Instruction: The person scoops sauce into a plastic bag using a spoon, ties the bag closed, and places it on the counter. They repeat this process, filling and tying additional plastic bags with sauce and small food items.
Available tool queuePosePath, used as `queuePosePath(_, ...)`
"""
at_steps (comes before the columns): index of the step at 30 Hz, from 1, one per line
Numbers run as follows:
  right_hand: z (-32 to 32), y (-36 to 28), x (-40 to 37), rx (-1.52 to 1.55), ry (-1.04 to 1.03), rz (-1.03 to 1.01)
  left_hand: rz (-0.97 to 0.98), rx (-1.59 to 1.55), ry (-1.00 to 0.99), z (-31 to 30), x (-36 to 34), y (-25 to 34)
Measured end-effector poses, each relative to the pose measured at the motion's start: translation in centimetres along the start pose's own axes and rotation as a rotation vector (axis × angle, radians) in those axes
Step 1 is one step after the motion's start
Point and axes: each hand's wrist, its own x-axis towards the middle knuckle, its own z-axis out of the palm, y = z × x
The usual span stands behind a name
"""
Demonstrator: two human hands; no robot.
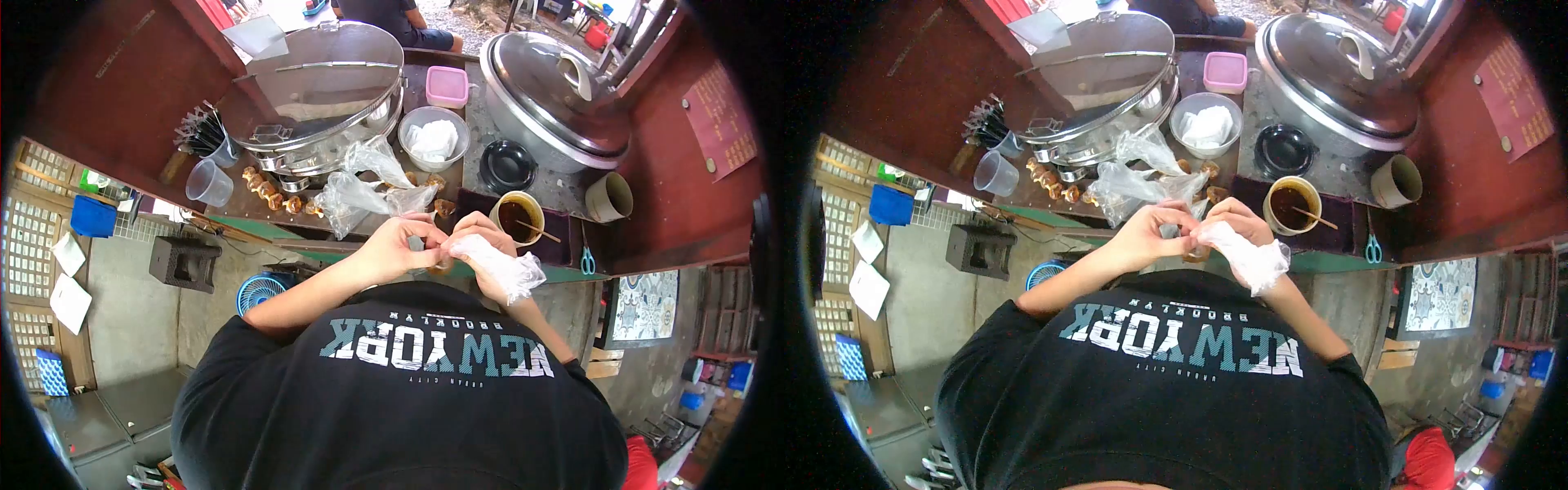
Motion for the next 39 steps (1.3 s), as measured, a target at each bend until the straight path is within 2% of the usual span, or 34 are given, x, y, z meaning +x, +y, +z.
queuePosePath(2,-0.1,0.3,0.0,-0.002,-0.002,-0.005,-0.033,0.005,-0.030,0.0,0.0,-0.5)
queuePosePath(6,-0.6,1.3,-0.3,0.167,0.040,0.162,-0.022,0.045,-0.083,0.0,0.5,-0.6)
queuePosePath(10,-1.4,0.8,0.2,0.144,0.025,0.130,0.049,0.097,-0.102,0.4,1.2,-1.2)
queuePosePath(12,-1.3,1.5,0.3,0.034,0.052,0.075,0.078,0.140,-0.083,0.4,1.6,-1.9)
queuePosePath(14,-1.1,1.7,0.5,-0.027,0.078,0.067,0.061,0.288,-0.060,0.3,2.0,-2.7)
queuePosePath(15,-1.1,2.3,0.7,-0.049,0.116,0.129,0.054,0.360,-0.048,0.3,2.3,-3.2)
queuePosePath(17,-1.0,4.3,1.3,-0.091,0.194,0.260,0.053,0.412,0.080,0.1,3.7,-4.3)
queuePosePath(20,-1.0,6.8,3.0,-0.480,0.239,0.027,0.156,0.543,0.309,-1.3,6.9,-7.0)
queuePosePath(22,-0.8,8.8,3.9,-0.611,0.203,0.012,0.155,0.717,0.481,-3.0,9.7,-8.8)
queuePosePath(24,-0.3,12.9,4.5,-0.658,0.175,0.096,0.189,0.852,0.508,-4.6,12.1,-10.5)
queuePosePath(25,0.2,12.8,4.5,-0.724,0.107,0.129,0.206,0.920,0.523,-5.3,13.1,-11.4)
queuePosePath(28,1.0,12.1,4.1,-0.583,0.058,0.191,0.059,1.126,0.355,-7.3,15.2,-13.9)
queuePosePath(29,1.0,12.4,3.7,-0.591,0.078,0.108,0.054,1.131,0.299,-7.9,15.6,-14.6)
queuePosePath(32,0.4,11.8,3.1,-0.582,0.034,0.144,-0.049,1.125,0.210,-8.3,16.1,-14.0)
queuePosePath(35,-0.2,10.4,2.8,-0.507,0.019,0.168,-0.033,1.175,0.213,-8.4,16.0,-12.8)
queuePosePath(39,-0.5,8.8,2.5,-0.423,0.039,0.188,-0.059,1.016,0.376,-7.6,14.9,-10.3)
